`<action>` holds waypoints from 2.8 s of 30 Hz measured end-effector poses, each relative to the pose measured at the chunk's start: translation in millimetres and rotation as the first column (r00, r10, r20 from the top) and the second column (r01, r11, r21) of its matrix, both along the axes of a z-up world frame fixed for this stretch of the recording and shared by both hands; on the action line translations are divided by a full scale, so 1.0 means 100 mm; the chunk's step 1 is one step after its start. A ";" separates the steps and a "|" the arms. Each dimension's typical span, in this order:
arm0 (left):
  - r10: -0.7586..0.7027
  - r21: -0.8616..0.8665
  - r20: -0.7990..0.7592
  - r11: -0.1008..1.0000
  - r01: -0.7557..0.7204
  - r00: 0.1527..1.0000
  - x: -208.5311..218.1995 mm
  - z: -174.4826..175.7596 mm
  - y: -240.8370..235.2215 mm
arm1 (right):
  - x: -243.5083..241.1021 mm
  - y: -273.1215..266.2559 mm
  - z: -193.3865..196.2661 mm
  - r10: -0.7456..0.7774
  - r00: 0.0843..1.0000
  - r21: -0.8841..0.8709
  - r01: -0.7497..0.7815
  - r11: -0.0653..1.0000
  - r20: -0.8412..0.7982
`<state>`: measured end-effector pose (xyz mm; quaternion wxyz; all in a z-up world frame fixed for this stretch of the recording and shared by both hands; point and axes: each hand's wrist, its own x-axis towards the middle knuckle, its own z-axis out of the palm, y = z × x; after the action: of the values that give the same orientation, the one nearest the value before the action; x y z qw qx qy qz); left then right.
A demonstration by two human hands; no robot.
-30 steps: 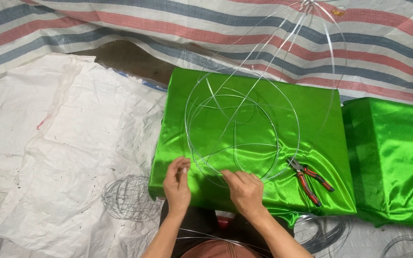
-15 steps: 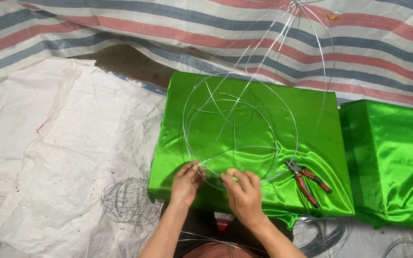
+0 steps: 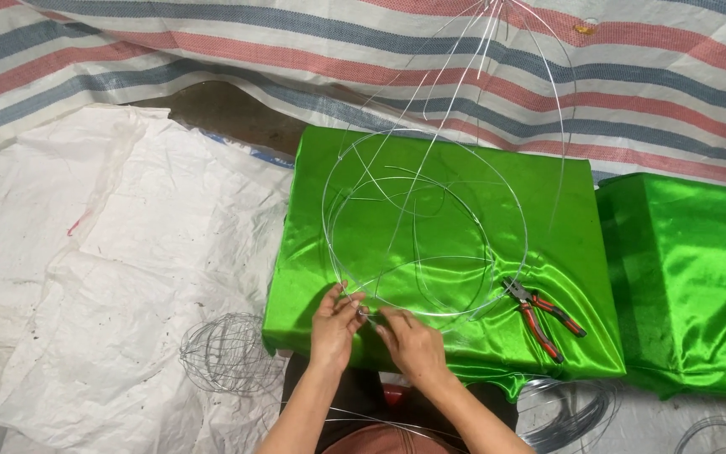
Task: The person bends and shapes metal wire into a circular base and a conical structure, securing joints by twisting wire ends together by hand.
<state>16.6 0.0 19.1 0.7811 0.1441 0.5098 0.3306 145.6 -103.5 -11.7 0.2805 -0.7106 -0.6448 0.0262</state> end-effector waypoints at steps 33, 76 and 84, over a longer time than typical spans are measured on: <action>-0.214 0.149 -0.387 0.945 0.290 0.897 0.06 -0.09 0.77 | -0.10 -0.08 -0.06 0.029 0.993 -0.033 -0.033 0.999 -0.117; -0.118 0.021 -0.180 0.992 0.124 0.976 -0.20 0.01 -0.26 | 0.04 -0.22 0.27 0.110 0.987 -0.183 -0.131 0.974 -0.121; -0.154 0.025 -0.177 0.987 0.160 0.972 -0.22 -0.19 -0.29 | 0.01 -0.15 0.14 0.016 0.992 -0.274 -0.050 0.960 -0.126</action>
<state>-5.2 -29.0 0.1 0.7541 0.2275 0.5568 0.2636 146.8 -118.2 1.9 0.2170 -0.7289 -0.6282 0.1642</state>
